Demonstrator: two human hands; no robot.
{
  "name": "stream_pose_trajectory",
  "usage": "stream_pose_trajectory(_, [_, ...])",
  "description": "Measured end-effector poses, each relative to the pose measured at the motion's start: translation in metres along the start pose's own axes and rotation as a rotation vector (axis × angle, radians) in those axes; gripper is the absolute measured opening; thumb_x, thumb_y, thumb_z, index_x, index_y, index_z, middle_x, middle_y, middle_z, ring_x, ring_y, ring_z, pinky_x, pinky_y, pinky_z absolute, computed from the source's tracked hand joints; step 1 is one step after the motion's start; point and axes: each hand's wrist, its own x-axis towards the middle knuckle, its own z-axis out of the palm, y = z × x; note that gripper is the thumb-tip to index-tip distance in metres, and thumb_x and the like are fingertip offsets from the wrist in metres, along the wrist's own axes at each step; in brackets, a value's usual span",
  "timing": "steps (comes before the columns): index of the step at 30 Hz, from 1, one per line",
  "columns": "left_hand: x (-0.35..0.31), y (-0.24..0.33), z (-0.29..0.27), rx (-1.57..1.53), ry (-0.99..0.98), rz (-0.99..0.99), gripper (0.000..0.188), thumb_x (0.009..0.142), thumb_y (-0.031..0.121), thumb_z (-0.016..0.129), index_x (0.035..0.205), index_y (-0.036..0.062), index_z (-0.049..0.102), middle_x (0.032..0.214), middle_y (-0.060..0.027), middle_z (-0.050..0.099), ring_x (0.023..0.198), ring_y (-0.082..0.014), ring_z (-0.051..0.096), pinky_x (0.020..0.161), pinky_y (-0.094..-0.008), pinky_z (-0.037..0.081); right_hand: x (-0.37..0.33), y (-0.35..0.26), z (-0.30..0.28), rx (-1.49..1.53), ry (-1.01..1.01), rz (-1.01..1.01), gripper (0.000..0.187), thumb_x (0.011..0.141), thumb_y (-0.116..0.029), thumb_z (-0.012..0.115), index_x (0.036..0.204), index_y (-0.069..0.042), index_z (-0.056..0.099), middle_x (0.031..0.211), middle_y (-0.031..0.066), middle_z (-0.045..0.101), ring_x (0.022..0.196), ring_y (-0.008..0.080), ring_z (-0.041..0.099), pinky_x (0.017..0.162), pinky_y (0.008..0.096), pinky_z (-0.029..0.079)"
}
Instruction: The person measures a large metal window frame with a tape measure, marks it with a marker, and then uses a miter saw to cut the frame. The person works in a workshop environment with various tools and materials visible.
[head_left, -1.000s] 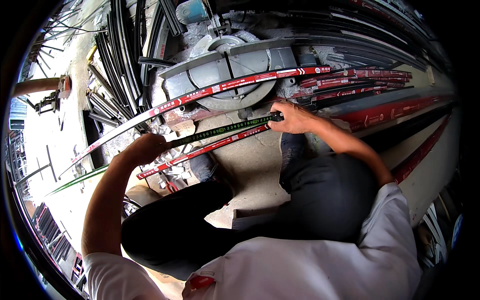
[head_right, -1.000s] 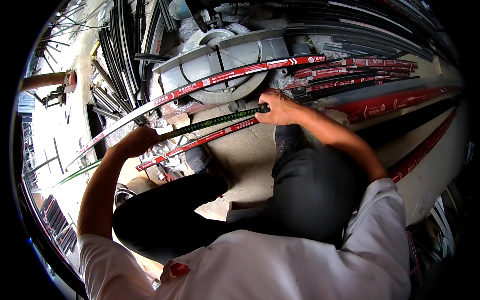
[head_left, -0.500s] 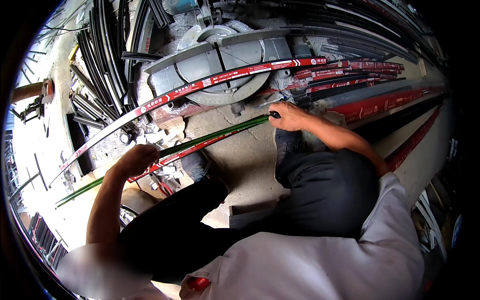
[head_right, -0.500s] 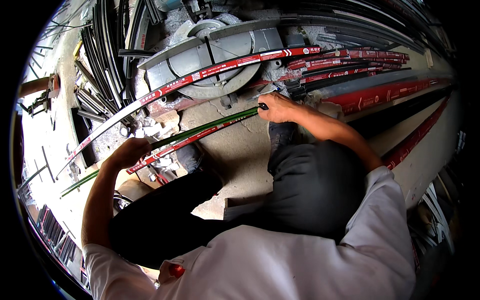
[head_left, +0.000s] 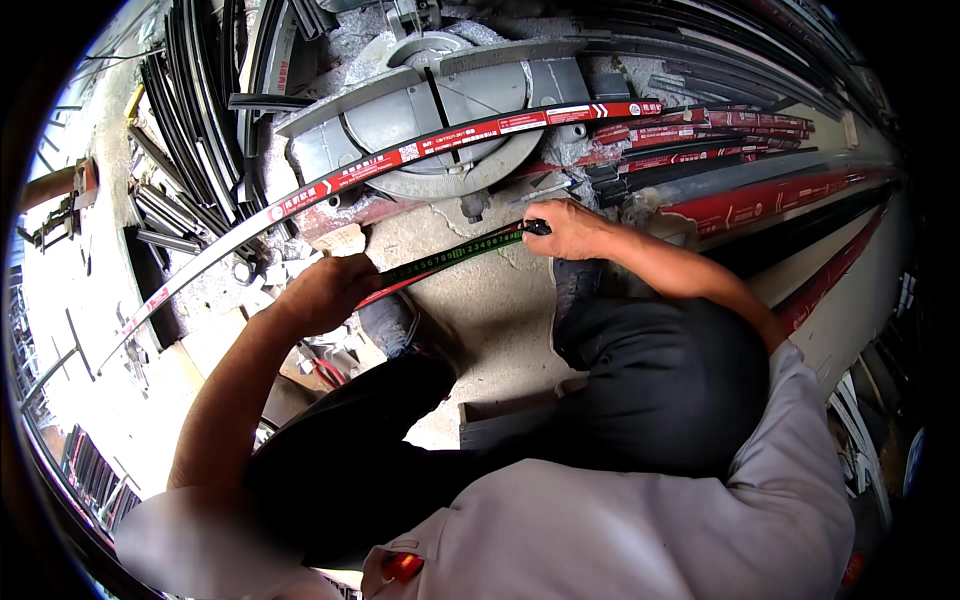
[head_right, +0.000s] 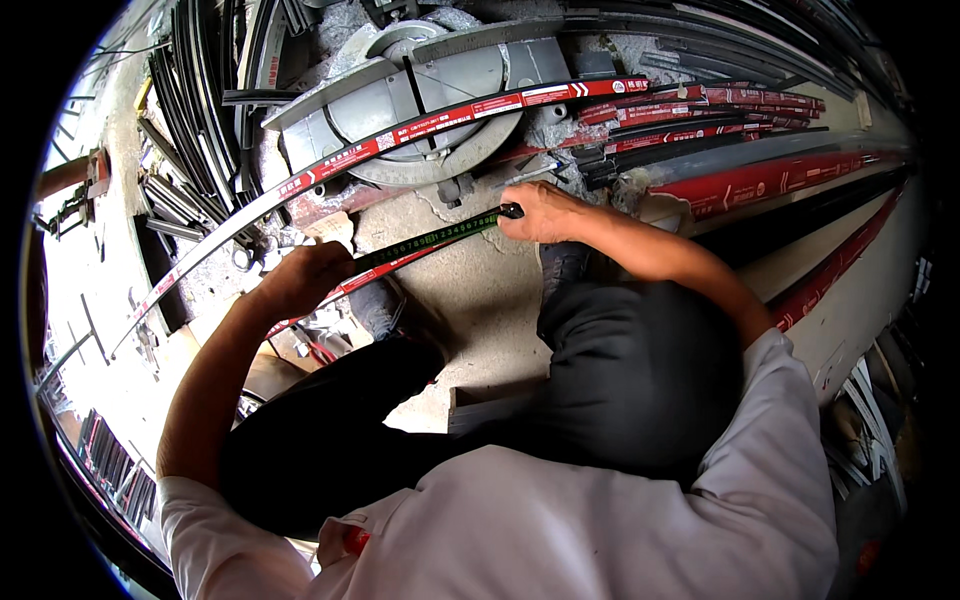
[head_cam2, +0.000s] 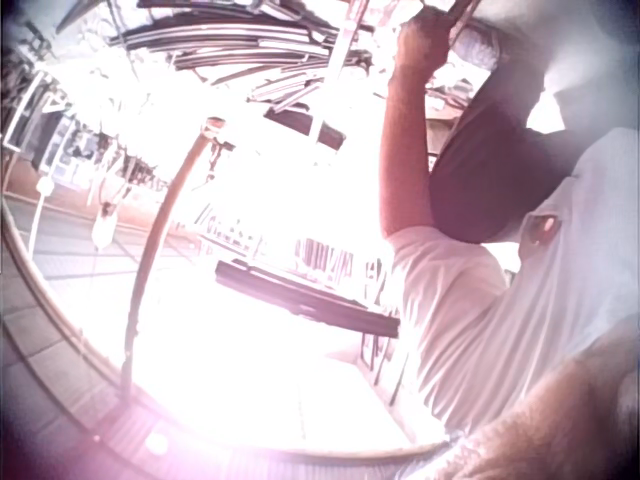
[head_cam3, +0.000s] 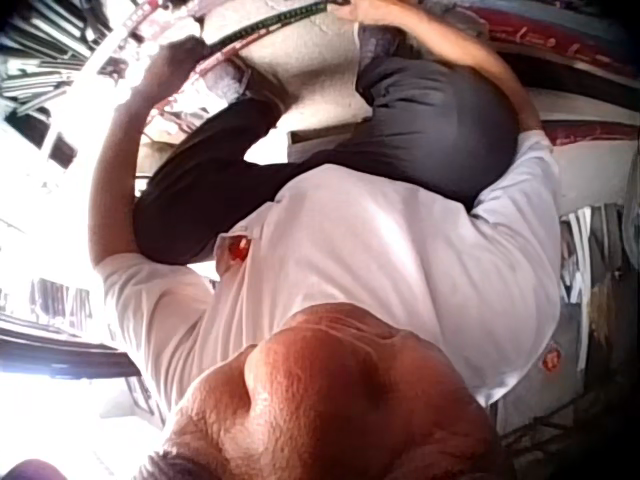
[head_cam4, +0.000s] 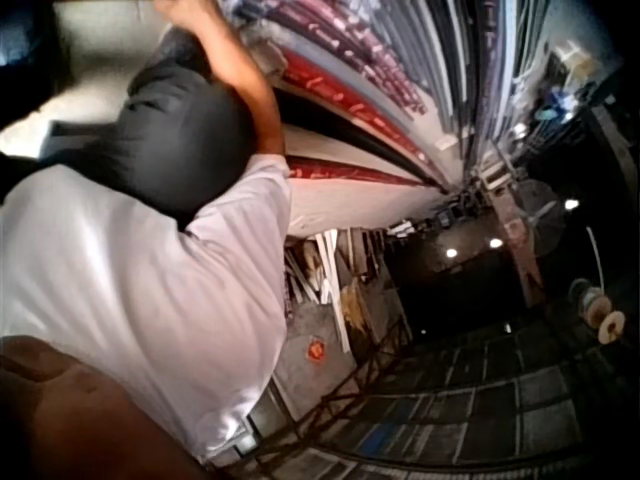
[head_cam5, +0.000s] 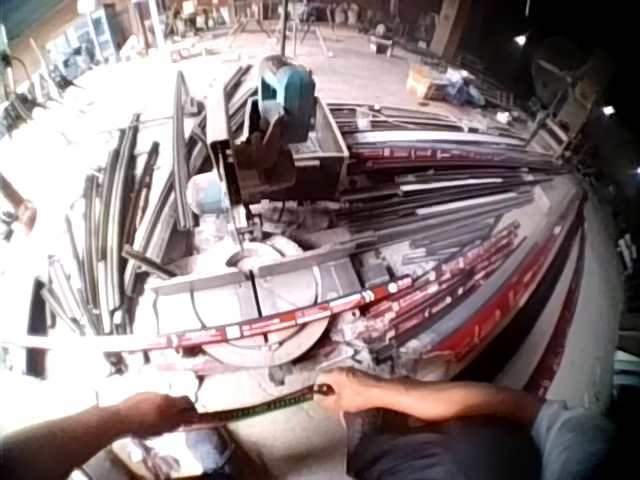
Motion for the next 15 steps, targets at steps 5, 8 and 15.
stream_pose_trajectory(5, [0.007, 0.016, -0.006, 0.076, -0.210, -0.203, 0.026, 0.102, 0.030, 0.061, 0.104, 0.0052, 0.070, 0.088, -0.0195, 0.071, 0.086, -0.0378, 0.070, 0.079, -0.0457, 0.053, 0.003, 0.012, 0.009, -0.063, 0.007, -0.067, 0.035, 0.089, -0.032, 0.067, 0.097, 0.002, 0.065, 0.088, 0.0273, 0.067, 0.088, 0.0456, 0.066, 0.078, 0.0498, 0.052])
stream_pose_trajectory(8, [0.009, 0.008, 0.000, 0.058, -0.194, -0.161, 0.027, 0.101, 0.030, 0.062, 0.104, 0.0054, 0.071, 0.090, -0.0193, 0.072, 0.088, -0.0368, 0.070, 0.081, -0.0451, 0.053, 0.007, 0.006, 0.010, -0.075, -0.001, -0.060, 0.034, 0.089, -0.031, 0.067, 0.095, 0.002, 0.065, 0.088, 0.0271, 0.067, 0.087, 0.0457, 0.066, 0.079, 0.0499, 0.052])
stream_pose_trajectory(15, [0.017, 0.000, 0.011, 0.029, -0.167, -0.073, 0.025, 0.101, 0.027, 0.065, 0.101, 0.0024, 0.070, 0.086, -0.0171, 0.071, 0.079, -0.0296, 0.068, 0.076, -0.0408, 0.053, 0.013, -0.005, 0.014, -0.046, -0.016, -0.066, 0.036, 0.089, -0.032, 0.067, 0.095, 0.003, 0.064, 0.089, 0.0272, 0.066, 0.088, 0.0451, 0.065, 0.080, 0.0498, 0.052])
